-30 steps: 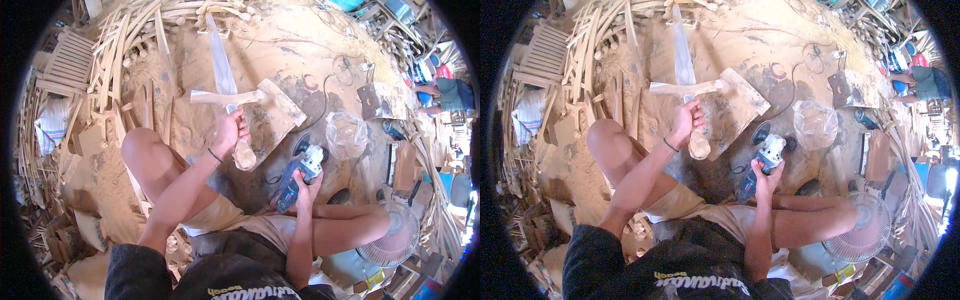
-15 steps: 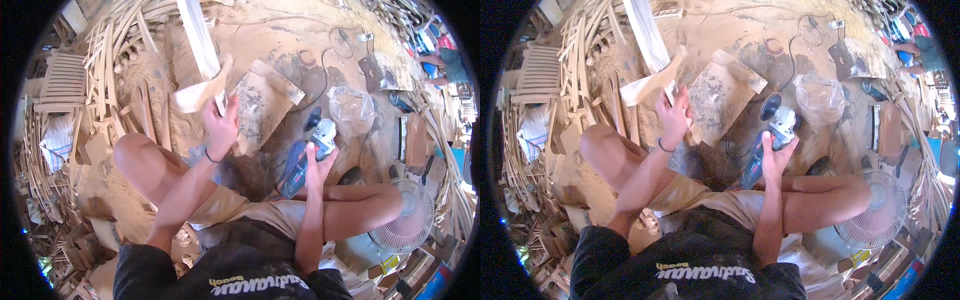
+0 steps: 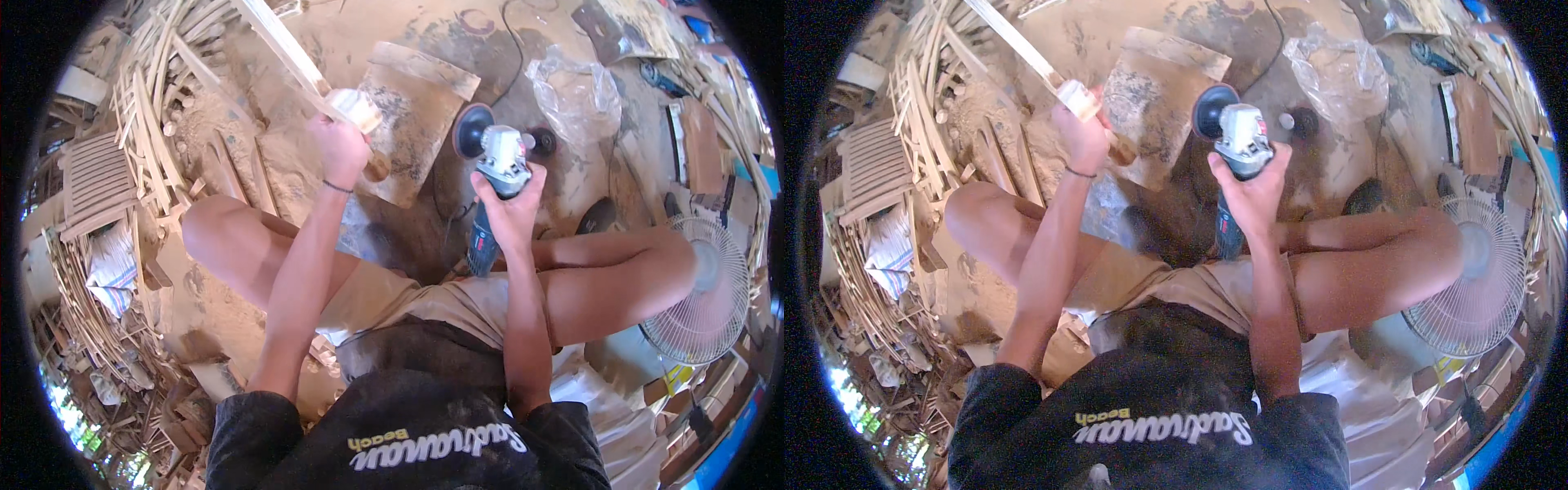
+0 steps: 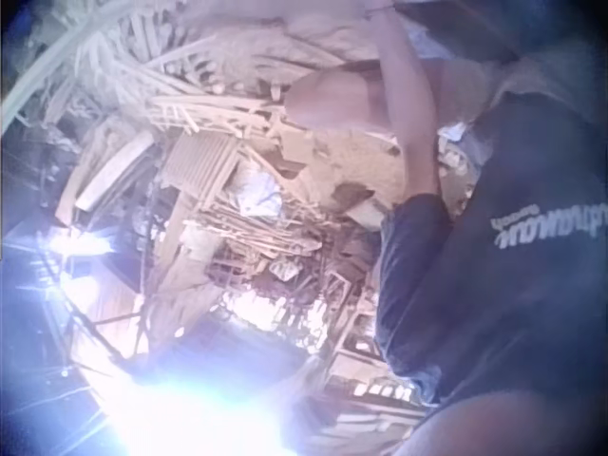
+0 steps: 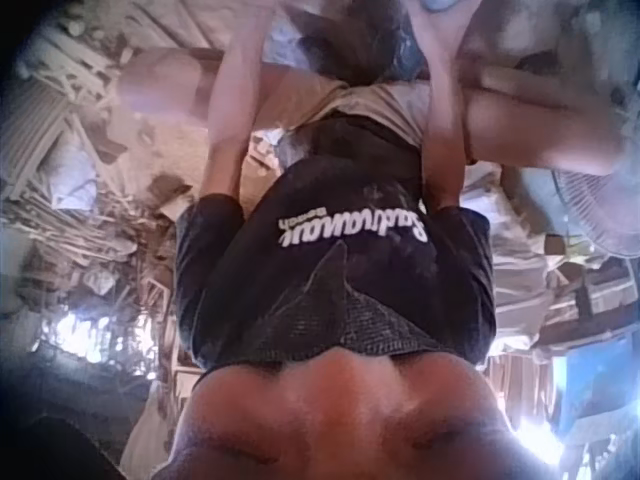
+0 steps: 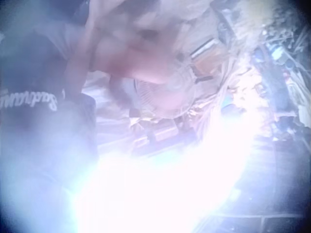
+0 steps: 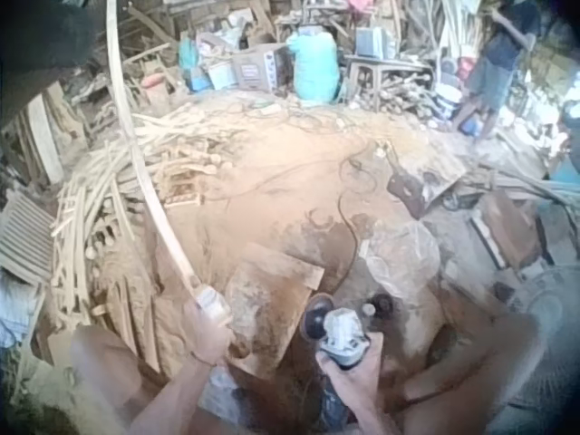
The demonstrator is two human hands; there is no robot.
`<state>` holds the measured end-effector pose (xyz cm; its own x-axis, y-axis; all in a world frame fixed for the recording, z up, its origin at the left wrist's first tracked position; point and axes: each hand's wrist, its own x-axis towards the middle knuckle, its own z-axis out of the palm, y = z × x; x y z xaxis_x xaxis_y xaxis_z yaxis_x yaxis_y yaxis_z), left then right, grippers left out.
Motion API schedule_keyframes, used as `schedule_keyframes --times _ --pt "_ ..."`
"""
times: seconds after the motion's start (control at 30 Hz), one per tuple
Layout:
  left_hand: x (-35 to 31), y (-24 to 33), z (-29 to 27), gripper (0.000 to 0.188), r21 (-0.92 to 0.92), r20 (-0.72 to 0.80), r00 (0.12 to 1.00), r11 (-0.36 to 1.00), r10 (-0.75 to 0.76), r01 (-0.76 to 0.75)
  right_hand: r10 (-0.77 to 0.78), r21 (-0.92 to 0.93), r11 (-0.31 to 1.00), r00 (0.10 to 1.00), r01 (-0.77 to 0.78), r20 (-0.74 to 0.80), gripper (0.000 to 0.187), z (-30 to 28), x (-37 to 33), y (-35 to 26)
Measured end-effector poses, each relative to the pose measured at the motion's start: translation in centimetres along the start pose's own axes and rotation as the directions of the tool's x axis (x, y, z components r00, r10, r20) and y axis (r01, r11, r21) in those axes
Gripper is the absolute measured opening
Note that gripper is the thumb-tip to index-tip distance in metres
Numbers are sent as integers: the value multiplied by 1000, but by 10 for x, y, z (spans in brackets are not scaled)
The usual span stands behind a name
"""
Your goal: The person applies glue from a bottle to a wooden cross-shaped object and then uses a power sander to smooth the surface of a wooden spoon-like piece.
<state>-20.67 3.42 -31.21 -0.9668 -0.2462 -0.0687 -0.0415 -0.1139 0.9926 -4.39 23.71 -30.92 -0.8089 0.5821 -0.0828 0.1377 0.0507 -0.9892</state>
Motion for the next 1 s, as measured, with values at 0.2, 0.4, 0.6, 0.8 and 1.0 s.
schedule_keyframes --times 0.2,0.4,0.6,0.8,1.0 --pt "10 -54 19 20 -138 111 988 986 110 -94 -76 -373 925 997 71 2 85 4 -5 -6" --pt "31 -82 5 23 20 71 986 988 151 -153 -17 -422 905 996 51 83 85 27 -11 -9" --pt "30 -88 20 8 -143 -189 967 969 171 -200 125 -494 869 975 -17 186 84 44 -12 -14" --pt "18 -82 28 7 -176 -141 987 979 82 -107 108 -546 838 972 23 207 81 50 -14 -9" --pt "17 -96 21 15 -258 -128 988 959 86 -117 262 -645 761 942 -69 209 81 42 -16 -19"
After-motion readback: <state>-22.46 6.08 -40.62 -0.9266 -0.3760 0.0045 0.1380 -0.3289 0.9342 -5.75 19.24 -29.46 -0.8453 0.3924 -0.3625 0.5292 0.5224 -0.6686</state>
